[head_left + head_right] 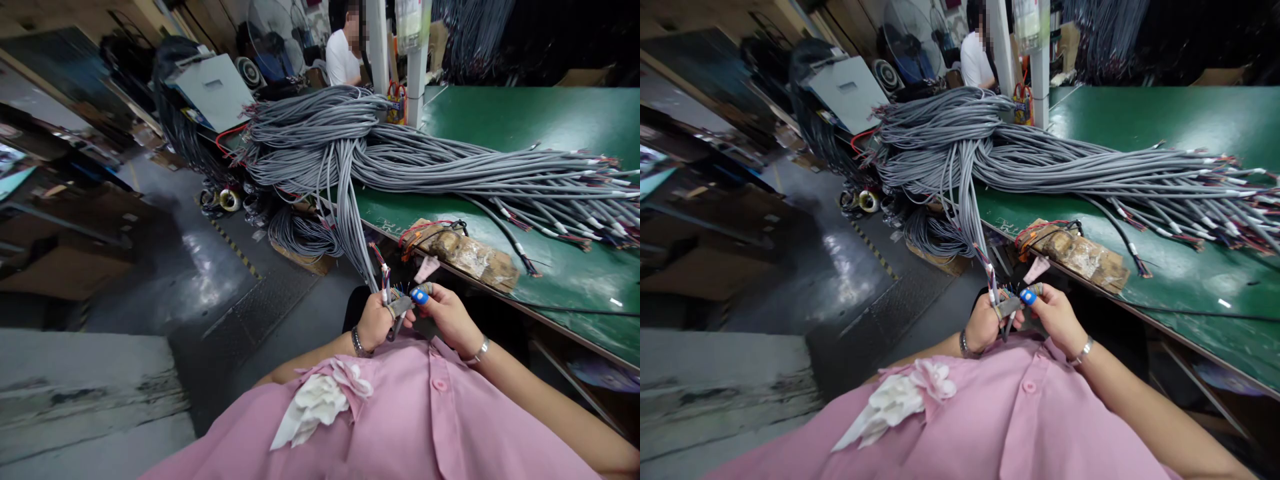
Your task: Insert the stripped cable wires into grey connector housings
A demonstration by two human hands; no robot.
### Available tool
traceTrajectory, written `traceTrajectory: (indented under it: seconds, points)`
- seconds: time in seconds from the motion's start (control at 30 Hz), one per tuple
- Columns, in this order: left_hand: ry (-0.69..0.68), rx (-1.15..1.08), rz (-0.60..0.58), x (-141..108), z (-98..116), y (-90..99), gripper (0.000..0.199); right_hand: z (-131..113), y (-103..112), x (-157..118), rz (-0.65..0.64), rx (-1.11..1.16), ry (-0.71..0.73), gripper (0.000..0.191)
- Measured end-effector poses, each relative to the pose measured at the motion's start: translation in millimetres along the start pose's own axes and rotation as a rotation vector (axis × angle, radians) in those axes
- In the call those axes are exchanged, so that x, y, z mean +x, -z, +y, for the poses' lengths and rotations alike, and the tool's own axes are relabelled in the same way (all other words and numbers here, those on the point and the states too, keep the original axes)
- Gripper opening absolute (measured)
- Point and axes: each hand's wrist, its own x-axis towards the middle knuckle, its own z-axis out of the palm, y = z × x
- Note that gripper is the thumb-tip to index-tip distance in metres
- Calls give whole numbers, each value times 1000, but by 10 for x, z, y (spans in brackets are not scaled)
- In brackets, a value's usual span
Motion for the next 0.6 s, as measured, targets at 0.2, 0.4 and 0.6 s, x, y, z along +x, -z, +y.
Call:
traceTrajectory:
  seconds: [0.2, 0.4, 0.6]
  points:
    - [13, -44, 63, 14, 1, -5, 40, 45, 27, -6, 35, 14, 6, 26]
    - [-38, -96, 99, 6, 23, 42, 34, 57, 153, 53, 80, 198, -24, 28]
    - [36, -131, -37, 59, 129, 50, 32, -146, 259, 265, 33, 338, -117, 45]
